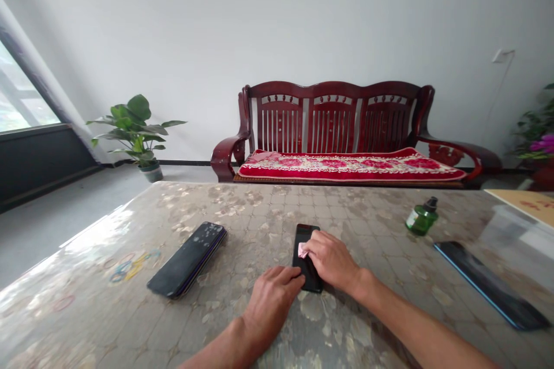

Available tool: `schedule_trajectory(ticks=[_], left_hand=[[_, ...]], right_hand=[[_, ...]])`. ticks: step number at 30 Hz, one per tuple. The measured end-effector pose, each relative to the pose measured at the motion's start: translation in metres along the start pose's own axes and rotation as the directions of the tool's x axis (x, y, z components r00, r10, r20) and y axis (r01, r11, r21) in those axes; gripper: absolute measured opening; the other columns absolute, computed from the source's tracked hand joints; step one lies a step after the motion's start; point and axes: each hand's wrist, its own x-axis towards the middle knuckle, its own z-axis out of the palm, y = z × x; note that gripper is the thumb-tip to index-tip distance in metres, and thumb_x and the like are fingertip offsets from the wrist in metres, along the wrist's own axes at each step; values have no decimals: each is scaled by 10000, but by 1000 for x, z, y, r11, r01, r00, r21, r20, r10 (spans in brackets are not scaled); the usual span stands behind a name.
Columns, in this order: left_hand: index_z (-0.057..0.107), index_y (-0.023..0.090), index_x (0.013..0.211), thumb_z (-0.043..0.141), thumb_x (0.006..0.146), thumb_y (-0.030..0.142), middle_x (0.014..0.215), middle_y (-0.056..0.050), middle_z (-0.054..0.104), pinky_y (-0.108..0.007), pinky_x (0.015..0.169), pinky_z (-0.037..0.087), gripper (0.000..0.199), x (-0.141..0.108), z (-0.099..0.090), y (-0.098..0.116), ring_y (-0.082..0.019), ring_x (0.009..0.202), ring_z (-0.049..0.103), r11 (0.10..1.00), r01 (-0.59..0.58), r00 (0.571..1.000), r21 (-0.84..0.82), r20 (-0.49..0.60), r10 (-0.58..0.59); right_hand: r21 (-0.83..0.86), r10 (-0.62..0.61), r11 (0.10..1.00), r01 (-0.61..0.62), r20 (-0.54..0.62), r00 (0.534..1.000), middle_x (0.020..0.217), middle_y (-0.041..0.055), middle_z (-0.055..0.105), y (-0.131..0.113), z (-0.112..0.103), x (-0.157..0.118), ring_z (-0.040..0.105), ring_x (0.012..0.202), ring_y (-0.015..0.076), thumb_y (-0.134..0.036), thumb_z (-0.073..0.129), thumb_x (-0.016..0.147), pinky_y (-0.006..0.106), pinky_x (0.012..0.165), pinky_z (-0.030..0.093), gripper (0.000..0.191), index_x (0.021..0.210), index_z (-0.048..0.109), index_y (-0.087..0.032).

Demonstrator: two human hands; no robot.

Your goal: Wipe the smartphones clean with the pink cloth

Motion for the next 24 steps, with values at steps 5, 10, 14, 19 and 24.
schedule_trajectory(ticks=[5,10,14,19,24], left_hand=[[693,242,1097,598,925,152,1101,-47,710,-286,791,535,216,0,4,0,-183,889,664,1000,-20,1000,18,-8,20],[696,231,1057,627,912,153,1066,-40,716,-295,768,530,178,1,6,2,-187,865,663,1000,-21,999,17,-31,22],[706,223,1010,579,941,160,976,-40,714,-278,750,520,159,3,5,4,-174,816,648,1000,-23,998,17,-56,24],[704,221,1014,556,955,174,987,-48,713,-273,752,524,166,4,6,6,-175,824,651,999,-32,997,22,-67,34],[696,220,1060,532,967,174,1019,-52,710,-276,761,524,194,4,6,6,-176,833,649,1000,-30,998,-3,-57,30]], right_hand=[[-54,138,989,-140,-34,990,901,25,648,21,4,33,570,918,164,-171,526,934,251,813,387,219,880,721,-255],[-24,124,992,-124,-25,992,891,18,638,14,4,20,568,919,154,-151,531,925,242,818,383,219,856,713,-251],[20,12,1000,-12,21,1000,868,7,616,1,-6,-10,549,878,143,-133,518,928,237,784,377,230,853,703,-246],[-25,76,997,-75,41,996,881,11,639,14,-11,8,562,907,153,-135,529,922,243,806,383,225,853,710,-251],[-34,152,988,-152,9,988,903,32,649,21,-8,27,570,928,167,-139,524,921,252,822,389,218,876,714,-235]])
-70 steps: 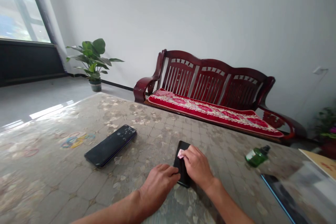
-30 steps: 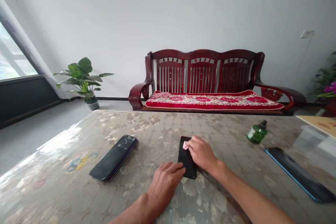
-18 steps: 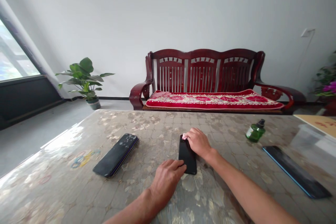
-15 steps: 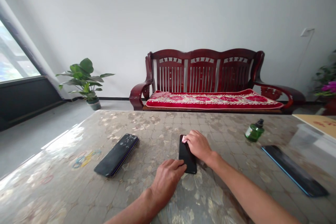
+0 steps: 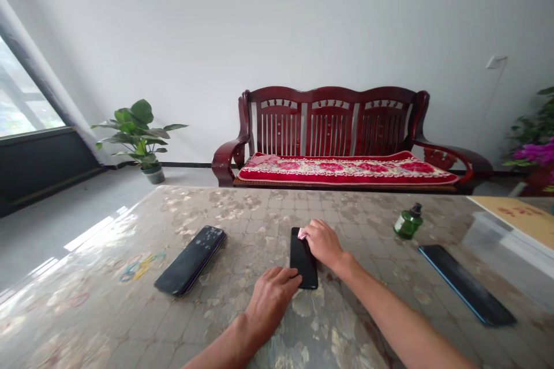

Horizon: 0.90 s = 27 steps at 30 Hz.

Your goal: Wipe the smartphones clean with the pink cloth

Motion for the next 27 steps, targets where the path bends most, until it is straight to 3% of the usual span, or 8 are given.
schedule_trajectory(ticks=[7,15,19,22,24,27], left_hand=[[703,222,953,583,951,196,992,-23,711,-275,741,510,123,1,-4,2,-178,825,640,999,21,1000,-42,10,-21],[694,240,1039,557,962,189,1018,-33,712,-269,775,511,165,-5,2,-2,-180,868,651,998,5,1000,-60,-19,-6],[702,235,1000,499,993,223,973,-28,712,-255,744,507,203,-6,2,-5,-172,821,644,996,-27,998,-85,-56,22],[705,228,970,480,1003,239,916,-25,710,-251,714,499,229,-4,1,-5,-171,780,634,995,-38,997,-90,-69,32],[705,222,960,472,1006,237,902,-28,709,-251,704,495,238,-4,1,-6,-170,764,629,995,-51,996,-88,-75,44],[696,216,980,444,1014,224,934,-34,715,-250,699,493,255,-4,2,-9,-170,762,632,993,-82,994,-86,-82,75]], right_hand=[[85,-152,985,147,53,987,872,6,622,-18,-3,-45,554,884,148,-126,518,916,239,781,386,218,845,692,-237],[28,4,1000,-5,42,999,825,17,621,-11,-4,13,546,806,149,-156,521,922,242,786,416,229,823,713,-230],[59,-27,998,24,43,999,856,7,629,-14,0,-7,561,859,140,-147,528,919,228,792,400,225,808,702,-235],[113,-117,987,113,31,993,872,3,626,-16,4,-28,558,890,146,-119,508,917,237,795,386,241,822,689,-249],[108,-132,986,129,23,991,874,7,628,-15,6,-27,554,892,155,-122,508,920,250,793,383,238,831,687,-251],[84,-63,995,62,10,998,874,17,640,-12,9,-6,559,886,160,-151,524,928,261,796,385,218,831,694,-248]])
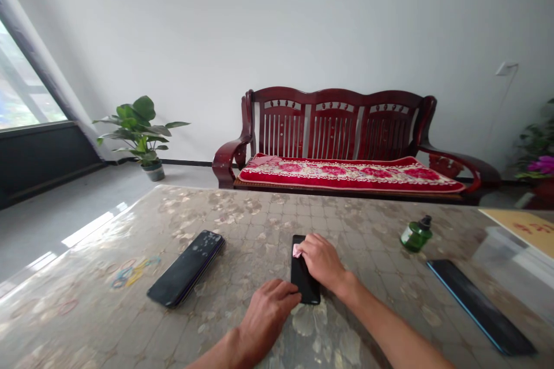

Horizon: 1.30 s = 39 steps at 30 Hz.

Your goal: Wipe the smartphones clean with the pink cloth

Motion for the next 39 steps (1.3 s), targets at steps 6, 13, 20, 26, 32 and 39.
schedule_trajectory(ticks=[6,13,20,26,32,39], left_hand=[[678,208,974,308,1056,269,936,-33,720,-254,690,490,384,-2,-1,-5,-169,754,644,999,-23,999,-30,-26,23],[679,206,944,268,1065,323,895,-32,718,-254,666,487,444,-2,-3,-4,-165,725,640,998,-26,998,-48,-52,24],[667,210,984,290,1064,319,958,-33,722,-259,704,513,401,-4,-4,-7,-168,782,663,997,-28,999,-68,-19,27],[661,203,953,262,1066,342,940,-30,722,-261,705,516,437,-3,-1,-6,-168,785,669,996,-23,998,-84,-52,19],[663,203,950,249,1067,338,924,-29,721,-262,685,513,451,-3,-1,-6,-167,752,663,997,-44,997,-67,-72,39],[671,204,931,320,1058,290,897,-34,708,-234,689,511,384,0,-1,-4,-153,752,654,996,-30,997,-78,-69,25]], right_hand=[[36,4,999,-3,-26,1000,861,7,630,1,4,5,559,871,151,-134,544,916,254,785,385,210,813,690,-244],[49,-102,993,106,-86,991,822,0,590,-7,3,-39,513,827,165,-100,575,894,278,727,356,193,841,674,-257],[36,-22,999,29,-174,985,820,8,600,0,2,-28,524,818,170,-96,587,896,290,743,371,181,825,664,-244],[122,-48,989,79,-235,971,834,2,577,-10,9,-63,527,810,155,-64,549,893,271,726,379,200,883,638,-243],[124,-101,982,143,-296,950,816,8,567,-5,12,-58,519,791,158,-68,506,913,276,712,382,213,915,637,-235],[125,-139,976,176,-261,955,844,15,588,-7,7,-63,529,815,165,-66,498,905,286,734,384,221,937,638,-235]])
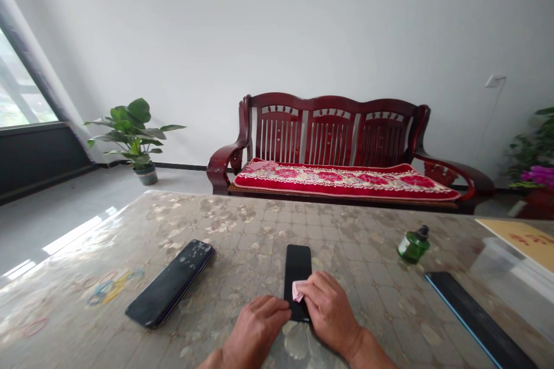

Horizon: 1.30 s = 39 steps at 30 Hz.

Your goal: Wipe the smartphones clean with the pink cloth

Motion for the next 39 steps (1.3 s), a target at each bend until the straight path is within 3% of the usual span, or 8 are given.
schedule_trajectory(ticks=[4,12,22,39], left_hand=[[660,207,904,303,1062,316,878,-22,714,-236,674,506,405,3,-1,1,-152,725,652,1000,4,1000,-10,-8,-4],[677,207,940,342,1050,254,893,-33,711,-225,711,514,356,1,1,-1,-145,756,658,1000,-7,1000,11,-25,7],[672,207,958,424,1023,234,912,-26,714,-259,714,521,257,-2,2,-1,-166,765,657,999,28,998,40,47,-29],[660,203,920,463,1005,211,911,-21,716,-244,705,521,215,1,2,0,-154,761,663,998,27,999,50,24,-28]], right_hand=[[-4,-15,1000,15,56,998,836,24,574,-1,-2,-1,507,810,177,-88,481,906,305,741,374,212,933,637,-229],[-1,70,998,-70,4,998,849,13,575,10,4,14,500,833,169,-38,495,885,287,758,367,238,875,631,-233],[-26,-37,999,38,47,998,792,26,543,4,-2,8,466,782,174,-61,469,869,300,708,339,222,851,630,-212],[-40,3,999,0,69,998,836,24,572,7,-1,10,495,814,178,-69,481,900,305,737,365,225,903,637,-231]])
